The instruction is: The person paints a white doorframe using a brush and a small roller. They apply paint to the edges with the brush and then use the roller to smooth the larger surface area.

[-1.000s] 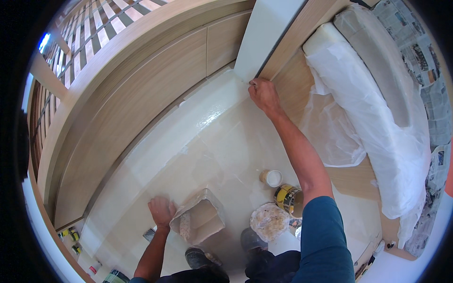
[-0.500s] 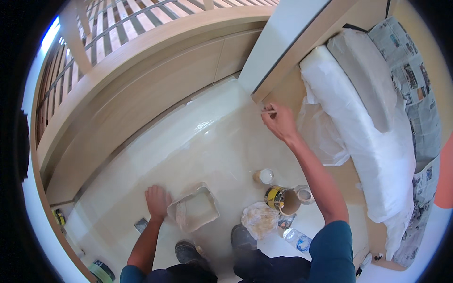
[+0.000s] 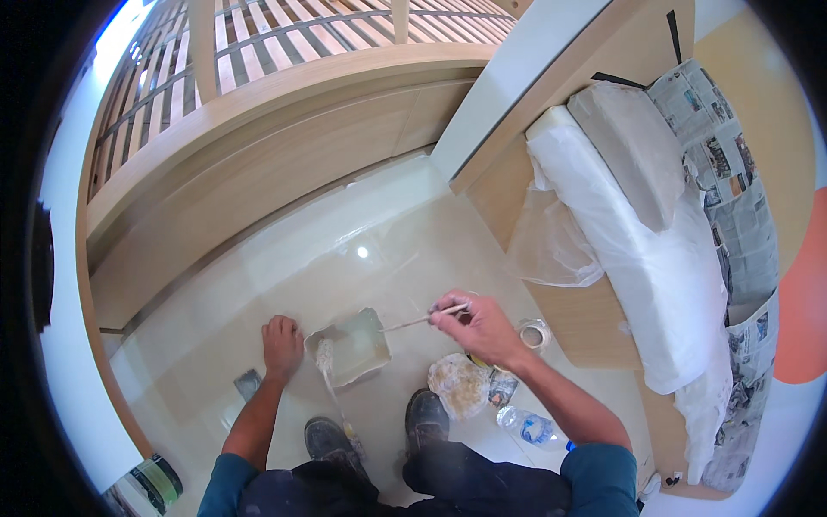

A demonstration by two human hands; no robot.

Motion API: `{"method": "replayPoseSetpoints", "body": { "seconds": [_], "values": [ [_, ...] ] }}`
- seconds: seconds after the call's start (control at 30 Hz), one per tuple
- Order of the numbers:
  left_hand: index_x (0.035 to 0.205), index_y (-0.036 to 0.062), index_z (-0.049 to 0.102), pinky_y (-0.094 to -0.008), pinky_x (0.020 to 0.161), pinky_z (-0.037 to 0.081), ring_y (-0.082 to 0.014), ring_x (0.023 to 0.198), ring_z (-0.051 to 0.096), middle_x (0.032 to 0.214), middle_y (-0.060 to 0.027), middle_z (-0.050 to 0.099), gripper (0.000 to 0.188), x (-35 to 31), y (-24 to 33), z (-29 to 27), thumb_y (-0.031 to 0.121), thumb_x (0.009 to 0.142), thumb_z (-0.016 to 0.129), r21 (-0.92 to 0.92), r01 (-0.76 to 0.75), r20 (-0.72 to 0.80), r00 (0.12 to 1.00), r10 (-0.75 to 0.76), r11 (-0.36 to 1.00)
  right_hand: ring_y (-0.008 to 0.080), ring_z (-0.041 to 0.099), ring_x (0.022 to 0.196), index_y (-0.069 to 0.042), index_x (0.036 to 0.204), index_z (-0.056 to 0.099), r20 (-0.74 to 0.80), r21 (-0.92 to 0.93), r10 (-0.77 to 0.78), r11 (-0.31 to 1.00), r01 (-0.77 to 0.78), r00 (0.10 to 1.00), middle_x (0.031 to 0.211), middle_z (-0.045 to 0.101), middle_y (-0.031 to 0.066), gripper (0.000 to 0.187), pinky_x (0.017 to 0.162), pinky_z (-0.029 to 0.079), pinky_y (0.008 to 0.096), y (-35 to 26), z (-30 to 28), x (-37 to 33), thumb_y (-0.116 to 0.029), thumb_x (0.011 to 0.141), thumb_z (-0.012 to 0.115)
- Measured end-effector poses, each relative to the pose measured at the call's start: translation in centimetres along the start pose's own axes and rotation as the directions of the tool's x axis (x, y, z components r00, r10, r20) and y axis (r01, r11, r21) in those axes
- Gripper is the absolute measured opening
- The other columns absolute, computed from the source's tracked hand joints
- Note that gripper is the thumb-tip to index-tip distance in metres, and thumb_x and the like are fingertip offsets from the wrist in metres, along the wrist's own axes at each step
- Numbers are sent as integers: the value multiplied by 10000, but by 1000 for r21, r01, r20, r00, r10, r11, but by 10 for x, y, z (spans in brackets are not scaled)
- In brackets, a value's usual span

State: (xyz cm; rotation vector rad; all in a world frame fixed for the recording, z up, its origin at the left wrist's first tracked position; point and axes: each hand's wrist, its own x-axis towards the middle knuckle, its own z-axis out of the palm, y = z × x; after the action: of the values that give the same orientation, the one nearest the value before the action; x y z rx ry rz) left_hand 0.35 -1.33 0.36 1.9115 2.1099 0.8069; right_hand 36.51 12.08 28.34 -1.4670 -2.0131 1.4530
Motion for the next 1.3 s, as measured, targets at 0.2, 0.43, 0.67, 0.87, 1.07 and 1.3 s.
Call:
{"method": "replayPoseSetpoints", "body": {
  "seconds": [0.2, 0.43, 0.67, 0.87, 1.07, 1.3],
  "values": [
    [908, 77, 622, -469, 913, 406, -314, 1007, 557, 995, -108, 574, 189, 1, 0, 1, 221, 909, 745, 5, -49, 4, 999, 49, 999, 245, 689, 911, -20, 1077, 728, 83, -287, -405, 865, 411, 910, 999, 734, 108, 180, 753, 552, 361, -11, 48, 5, -156, 959, 742],
    [944, 73, 616, -477, 914, 415, -315, 1014, 563, 1007, -113, 571, 174, -10, -20, -1, 204, 908, 725, 60, -1, -46, 999, 4, 998, 322, 626, 973, -39, 1069, 731, 177, -410, -500, 746, 525, 848, 1027, 711, 111, 172, 870, 537, 414, -7, 96, 29, -95, 907, 743],
    [913, 74, 612, -467, 921, 416, -314, 1006, 561, 998, -119, 553, 131, -1, -8, -4, 174, 919, 696, -20, -41, -29, 999, 41, 999, 289, 621, 1018, -80, 1015, 755, 336, -514, -505, 609, 604, 795, 1003, 704, 75, 132, 871, 513, 414, 29, 122, 42, -102, 887, 730],
    [908, 81, 623, -472, 892, 419, -304, 1010, 555, 1009, -108, 559, 144, -2, -8, -2, 198, 915, 706, 3, -47, -47, 998, 47, 999, 259, 584, 1064, -101, 986, 762, 412, -680, -390, 471, 562, 824, 975, 691, 49, 127, 899, 468, 405, 38, 138, 51, -161, 915, 675],
    [907, 67, 620, -470, 913, 417, -315, 1007, 555, 990, -121, 551, 139, -1, -4, -4, 184, 914, 695, -22, -46, -61, 997, 44, 999, 259, 584, 1066, -101, 1006, 771, 408, -678, -396, 472, 563, 823, 968, 691, 50, 146, 909, 465, 406, 37, 139, 53, -149, 901, 682],
    [913, 62, 611, -466, 901, 414, -315, 1003, 549, 992, -124, 542, 148, -6, -12, -5, 185, 919, 693, 13, -31, -48, 998, 31, 999, 276, 712, 924, -48, 1016, 733, 230, -305, -304, 879, 365, 924, 1038, 752, 100, 107, 812, 568, 408, 4, 119, 44, -106, 992, 645]
  ]
}}
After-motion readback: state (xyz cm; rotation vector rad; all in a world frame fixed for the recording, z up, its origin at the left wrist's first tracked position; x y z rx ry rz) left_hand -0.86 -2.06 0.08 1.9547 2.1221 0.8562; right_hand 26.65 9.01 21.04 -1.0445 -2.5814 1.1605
